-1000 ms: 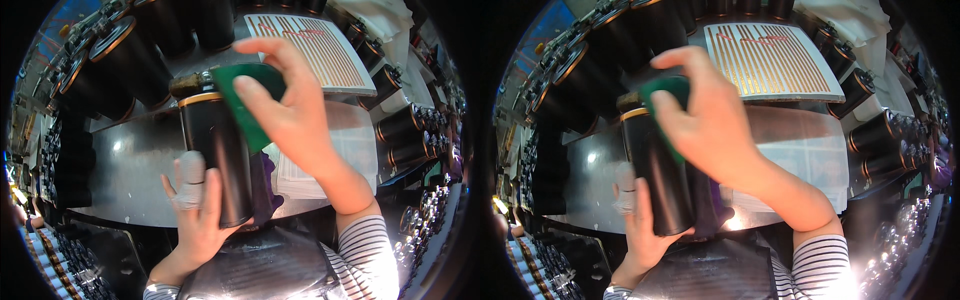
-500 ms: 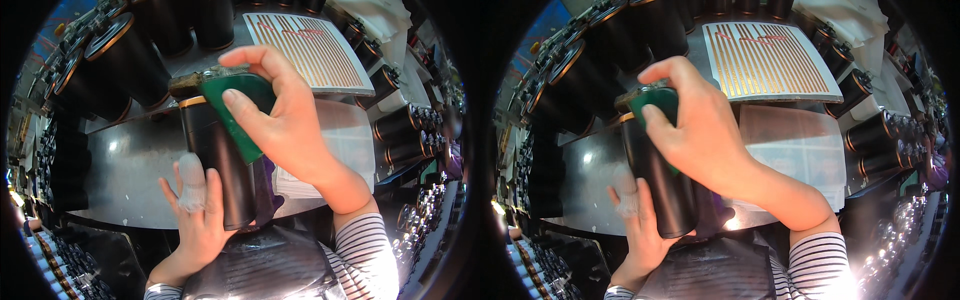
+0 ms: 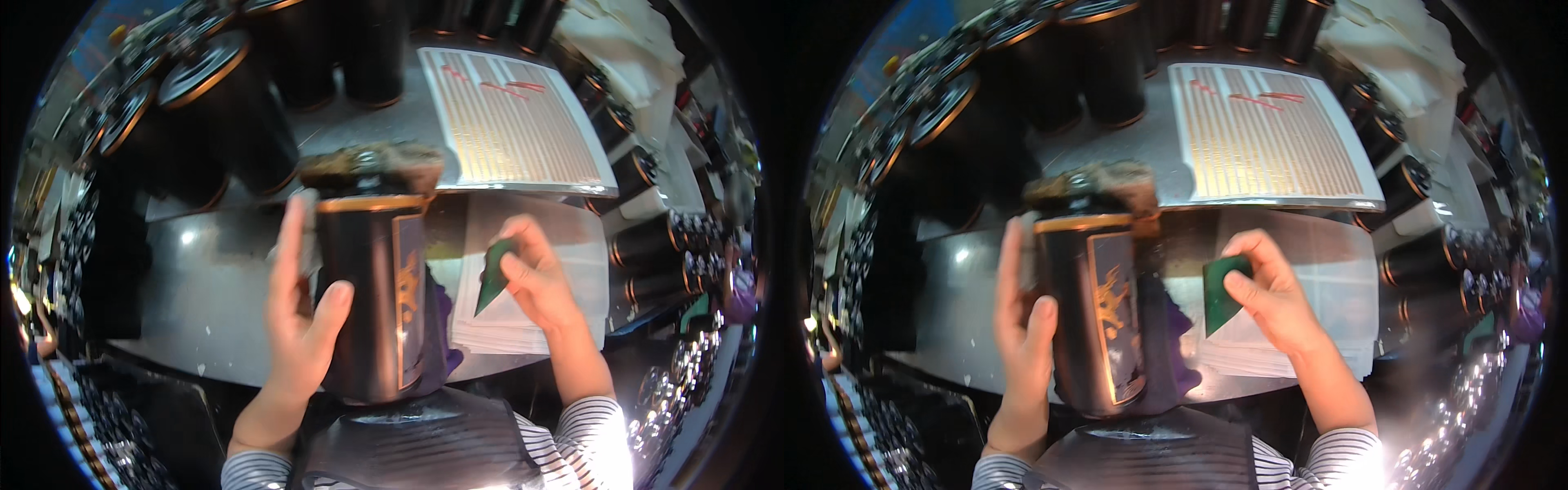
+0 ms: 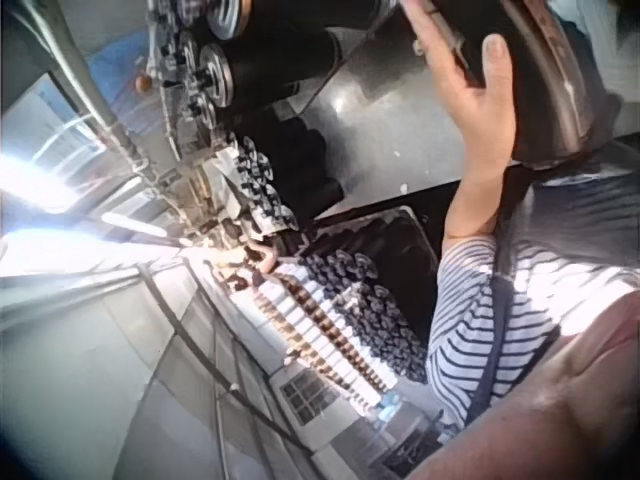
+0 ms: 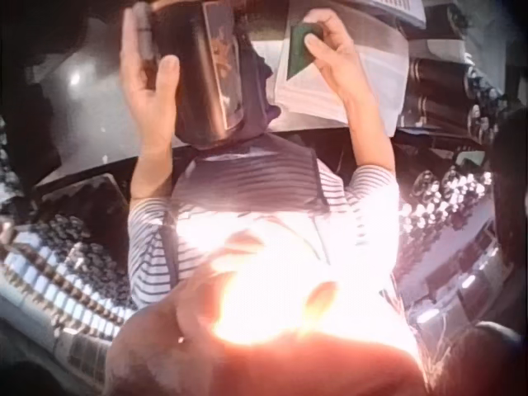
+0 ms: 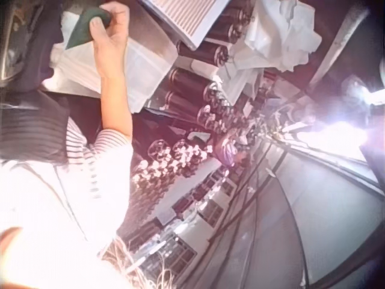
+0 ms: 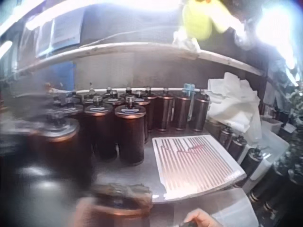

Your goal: The person applies gold foil strips to the top and bottom rims of black cylindrical containers and smooths them with a green tool. The person then applies a printed label to the container body and smooths it with the same tool. The process is repeated on multiple containers.

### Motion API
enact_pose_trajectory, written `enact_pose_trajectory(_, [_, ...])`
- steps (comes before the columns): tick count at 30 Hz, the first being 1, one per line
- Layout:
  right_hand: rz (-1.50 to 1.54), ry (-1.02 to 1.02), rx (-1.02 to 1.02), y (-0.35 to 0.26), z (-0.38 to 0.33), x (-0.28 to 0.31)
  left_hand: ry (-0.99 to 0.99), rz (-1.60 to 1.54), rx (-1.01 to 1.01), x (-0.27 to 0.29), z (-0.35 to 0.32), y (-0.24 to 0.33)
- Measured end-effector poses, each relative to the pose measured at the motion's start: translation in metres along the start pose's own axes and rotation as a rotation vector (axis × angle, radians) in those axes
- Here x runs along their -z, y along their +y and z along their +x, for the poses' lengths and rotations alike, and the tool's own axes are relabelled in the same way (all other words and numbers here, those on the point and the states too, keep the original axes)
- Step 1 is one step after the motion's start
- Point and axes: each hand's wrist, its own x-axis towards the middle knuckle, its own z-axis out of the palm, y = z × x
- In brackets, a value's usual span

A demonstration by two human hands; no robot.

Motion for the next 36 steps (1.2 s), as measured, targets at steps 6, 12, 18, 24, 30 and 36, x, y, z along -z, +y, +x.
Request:
enact_pose_trajectory(6, [-0.464,0.072,-0.040,-0.018,-0.018,0.041,-0.105,0.658,-0.270,0.003,0.008,0.020])
enact_pose_trajectory(12, [-1.483,0.112,0.765,-0.034,0.036,0.023,-0.293,0.984,-0.370,-0.021,0.027,0.049])
enact_pose_trajectory(18, [-1.905,0.050,1.106,-0.026,0.076,0.019,-0.024,0.773,-0.376,-0.007,0.008,0.056])
enact_pose_trajectory(24, [-1.485,0.030,1.230,-0.041,0.045,-0.002,-0.247,0.270,0.124,-0.017,-0.002,0.084])
enact_pose_trajectory(30, [-1.431,-0.228,1.380,-0.047,-0.050,-0.060,-0.603,-0.138,0.354,-0.026,-0.020,0.079])
enact_pose_trajectory(36, [-1.065,-0.393,0.892,-0.048,-0.056,-0.070,-0.674,0.133,0.068,-0.020,-0.046,0.088])
